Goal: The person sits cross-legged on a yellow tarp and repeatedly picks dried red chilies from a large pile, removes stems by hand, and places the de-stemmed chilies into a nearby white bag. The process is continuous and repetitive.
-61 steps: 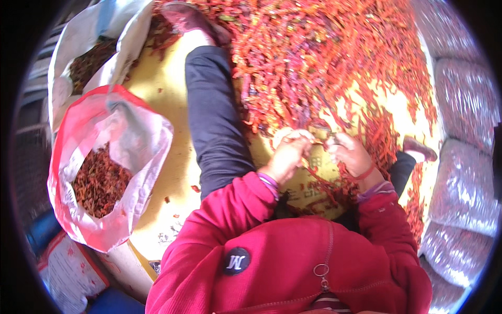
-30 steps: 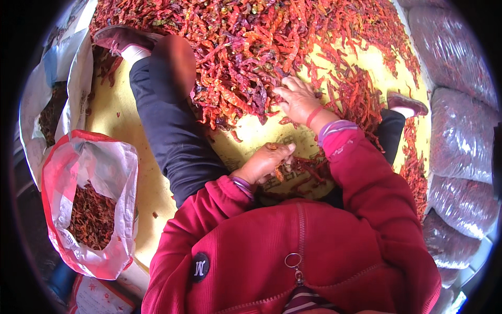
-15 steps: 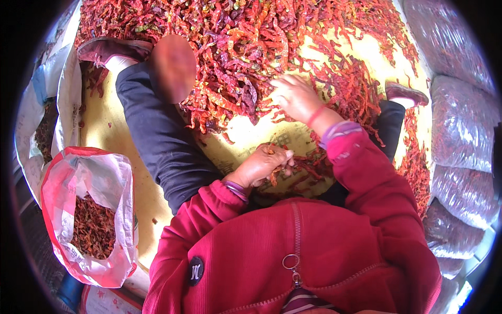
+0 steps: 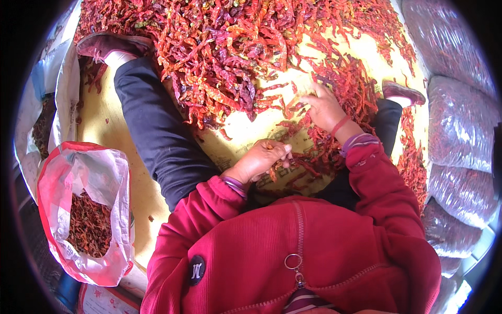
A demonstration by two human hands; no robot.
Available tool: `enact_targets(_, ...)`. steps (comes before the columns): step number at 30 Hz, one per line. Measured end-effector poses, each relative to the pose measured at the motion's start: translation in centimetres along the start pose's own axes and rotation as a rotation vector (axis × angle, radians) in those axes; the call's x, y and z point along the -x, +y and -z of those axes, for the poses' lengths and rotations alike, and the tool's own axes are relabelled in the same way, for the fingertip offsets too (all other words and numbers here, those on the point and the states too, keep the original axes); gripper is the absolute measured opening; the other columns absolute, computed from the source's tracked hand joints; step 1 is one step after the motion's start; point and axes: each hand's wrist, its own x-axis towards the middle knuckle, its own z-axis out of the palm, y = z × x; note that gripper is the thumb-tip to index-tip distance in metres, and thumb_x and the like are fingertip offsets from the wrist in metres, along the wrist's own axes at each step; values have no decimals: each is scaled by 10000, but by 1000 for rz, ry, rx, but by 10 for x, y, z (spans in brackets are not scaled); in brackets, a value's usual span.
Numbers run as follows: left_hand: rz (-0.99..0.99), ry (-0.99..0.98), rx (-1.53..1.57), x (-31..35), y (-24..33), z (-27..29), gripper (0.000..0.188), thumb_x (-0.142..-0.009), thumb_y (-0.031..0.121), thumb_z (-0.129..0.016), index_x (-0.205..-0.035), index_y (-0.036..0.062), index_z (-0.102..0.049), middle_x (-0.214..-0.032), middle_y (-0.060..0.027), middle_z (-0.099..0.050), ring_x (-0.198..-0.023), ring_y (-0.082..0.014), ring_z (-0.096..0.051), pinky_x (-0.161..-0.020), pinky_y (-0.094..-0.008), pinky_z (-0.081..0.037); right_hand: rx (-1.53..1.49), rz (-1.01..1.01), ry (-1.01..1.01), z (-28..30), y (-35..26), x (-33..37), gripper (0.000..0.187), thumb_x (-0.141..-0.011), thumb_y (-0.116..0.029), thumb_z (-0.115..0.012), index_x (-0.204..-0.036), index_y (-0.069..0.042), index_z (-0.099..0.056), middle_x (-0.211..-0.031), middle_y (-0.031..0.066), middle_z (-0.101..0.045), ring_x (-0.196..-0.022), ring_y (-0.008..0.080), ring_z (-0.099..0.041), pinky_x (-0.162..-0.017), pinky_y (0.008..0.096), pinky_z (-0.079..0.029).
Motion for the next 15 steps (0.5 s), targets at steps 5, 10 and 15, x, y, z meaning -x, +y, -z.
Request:
enact_targets(5, 95, 3, 12, 2, 3, 4, 242, -811, 260, -486, -732, 37, -533, -645, -26, -515, -558, -91, -492, -389, -222, -396, -204, -142, -200, 8, -32, -57, 332, -701, -68, -472, -1029, -87, -514, -1091, 199, -437, -995, 304, -431, -865, 342, -343)
enact_targets(10, 205, 5, 10, 1, 9, 3, 256, -807, 289, -485, -775, 39, -529, -676, -20, -522, -552, -85, -492, -380, -217, -405, -45, -87, -3, -38, -26, -76, 313, -707, -128, -516, -1006, -38, -490, -1021, 193, -468, -945, 315, -459, -834, 353, -366)
enact_targets(15, 196, 62, 2, 6, 20, -4, 262, -819, 291, -463, -760, 48, -543, -642, -15, -521, -511, -68, -472, -370, -187, -372, -149, -226, -199, -17, -23, -65, 187, -686, -112, -510, -837, -2, -502, -879, 180, -518, -848, 309, -497, -766, 377, -393)
